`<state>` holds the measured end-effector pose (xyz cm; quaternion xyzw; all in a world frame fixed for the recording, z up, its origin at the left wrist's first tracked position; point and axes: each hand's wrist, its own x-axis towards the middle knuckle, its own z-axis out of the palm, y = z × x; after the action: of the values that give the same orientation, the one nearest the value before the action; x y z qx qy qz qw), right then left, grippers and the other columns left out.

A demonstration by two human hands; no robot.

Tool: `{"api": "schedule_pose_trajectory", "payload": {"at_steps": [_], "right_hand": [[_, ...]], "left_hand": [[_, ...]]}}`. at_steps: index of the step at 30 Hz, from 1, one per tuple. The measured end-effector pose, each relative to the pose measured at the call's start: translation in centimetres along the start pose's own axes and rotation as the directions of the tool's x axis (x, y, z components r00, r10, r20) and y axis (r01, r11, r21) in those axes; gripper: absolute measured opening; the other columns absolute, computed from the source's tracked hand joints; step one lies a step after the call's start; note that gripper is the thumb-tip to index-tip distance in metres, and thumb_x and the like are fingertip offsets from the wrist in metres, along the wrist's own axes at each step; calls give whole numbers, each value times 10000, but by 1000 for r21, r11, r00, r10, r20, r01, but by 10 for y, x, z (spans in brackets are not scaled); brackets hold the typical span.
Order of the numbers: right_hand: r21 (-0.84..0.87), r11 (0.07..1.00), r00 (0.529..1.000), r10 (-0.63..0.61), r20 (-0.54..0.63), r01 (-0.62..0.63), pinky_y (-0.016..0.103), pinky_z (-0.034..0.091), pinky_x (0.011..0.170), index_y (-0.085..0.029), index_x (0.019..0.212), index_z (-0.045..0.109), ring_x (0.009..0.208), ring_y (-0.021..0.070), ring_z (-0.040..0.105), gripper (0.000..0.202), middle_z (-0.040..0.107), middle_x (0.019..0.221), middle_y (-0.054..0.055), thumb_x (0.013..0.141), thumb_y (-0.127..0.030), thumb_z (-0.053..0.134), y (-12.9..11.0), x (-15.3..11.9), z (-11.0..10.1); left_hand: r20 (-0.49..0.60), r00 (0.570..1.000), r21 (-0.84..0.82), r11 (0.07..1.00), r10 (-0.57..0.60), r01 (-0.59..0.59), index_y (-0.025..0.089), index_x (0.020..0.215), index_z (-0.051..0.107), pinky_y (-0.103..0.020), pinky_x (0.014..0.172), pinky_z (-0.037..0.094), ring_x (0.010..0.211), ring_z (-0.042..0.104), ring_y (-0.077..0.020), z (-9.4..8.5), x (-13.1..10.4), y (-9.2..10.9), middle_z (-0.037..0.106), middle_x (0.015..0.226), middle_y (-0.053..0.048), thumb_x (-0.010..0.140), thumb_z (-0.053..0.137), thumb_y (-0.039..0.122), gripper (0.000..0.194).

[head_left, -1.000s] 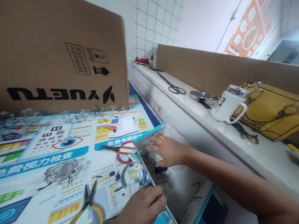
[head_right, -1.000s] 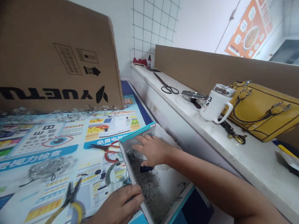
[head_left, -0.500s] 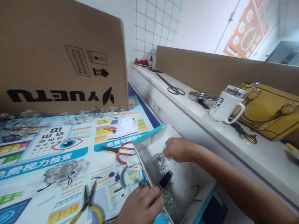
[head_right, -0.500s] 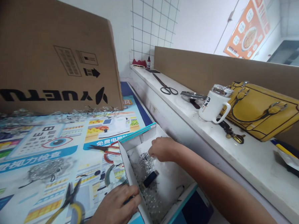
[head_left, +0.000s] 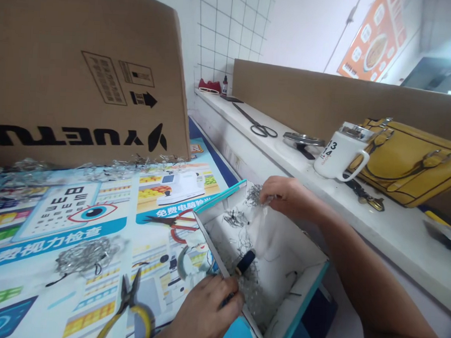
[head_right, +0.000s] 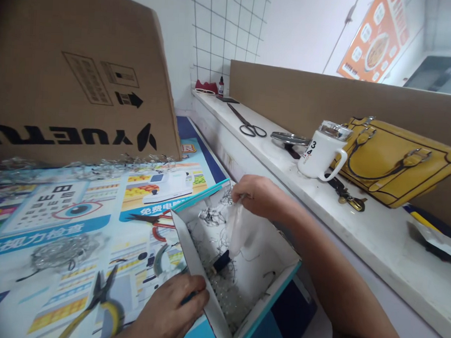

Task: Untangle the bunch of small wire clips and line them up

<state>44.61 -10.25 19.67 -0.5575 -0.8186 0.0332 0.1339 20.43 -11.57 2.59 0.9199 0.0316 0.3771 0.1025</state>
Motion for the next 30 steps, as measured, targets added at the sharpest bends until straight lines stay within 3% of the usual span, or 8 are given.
{"api": "schedule_pose_trajectory", "payload": {"at_steps": [7,9,13,18,20,22,25,30], "right_hand": [[-247,965,993,62,-97,-84,240,368,686,-193,837,626,880,159,481,277,563,901,43,721,-18,445,-2,16,24],[-332,940,997,69,-38,-78,244,352,651,-197,859,617,888,174,464,255,550,925,57,757,-43,441,-6,19,33],[-415,905,974,4,227,93,274,328,627,-180,829,607,846,198,436,196,536,895,85,806,-90,434,-20,15,45],[-361,912,957,-92,276,192,349,327,699,-178,858,618,932,248,406,177,527,1014,116,833,-141,447,-49,4,47],[-241,925,908,-191,373,294,345,330,679,-198,794,633,922,249,421,186,550,960,92,831,-156,456,-58,-1,57],[-93,916,805,-290,517,390,315,338,633,-204,740,641,895,234,448,188,569,913,71,816,-154,476,-61,-6,75],[-71,931,704,-220,676,359,316,357,626,-191,725,658,907,242,477,112,579,965,76,766,-209,556,-54,-13,101],[-290,921,745,1,667,259,351,375,701,-152,767,663,898,249,518,120,614,922,119,752,-152,543,-36,-13,91]], "left_hand": [[17,1000,15,1000,-11,11,149,897,550,-283,605,422,702,490,-169,1,-5,1,563,855,-82,770,434,57,195],[39,999,15,999,-30,30,153,911,548,-290,615,425,709,491,-170,2,-8,1,556,861,-81,768,444,54,203],[84,995,-12,998,-57,58,160,931,545,-299,616,422,708,482,-169,1,-14,0,549,887,-81,762,458,35,227],[64,997,-58,997,-40,44,144,942,554,-312,653,422,764,483,-180,-1,-15,-1,528,926,-92,769,453,40,226],[57,998,-78,996,-36,40,143,946,554,-317,673,423,801,485,-189,0,-15,-2,521,942,-94,769,453,42,228],[62,997,-79,996,-36,40,143,958,552,-310,654,420,785,481,-184,1,-16,-2,519,950,-95,769,452,41,237],[89,995,-62,997,-43,49,144,981,546,-317,639,420,756,470,-182,2,-17,-1,521,958,-99,761,463,38,258],[106,993,-50,997,-54,60,148,1001,540,-326,668,433,773,472,-183,1,-19,-1,514,969,-100,736,452,-5,319]]}}
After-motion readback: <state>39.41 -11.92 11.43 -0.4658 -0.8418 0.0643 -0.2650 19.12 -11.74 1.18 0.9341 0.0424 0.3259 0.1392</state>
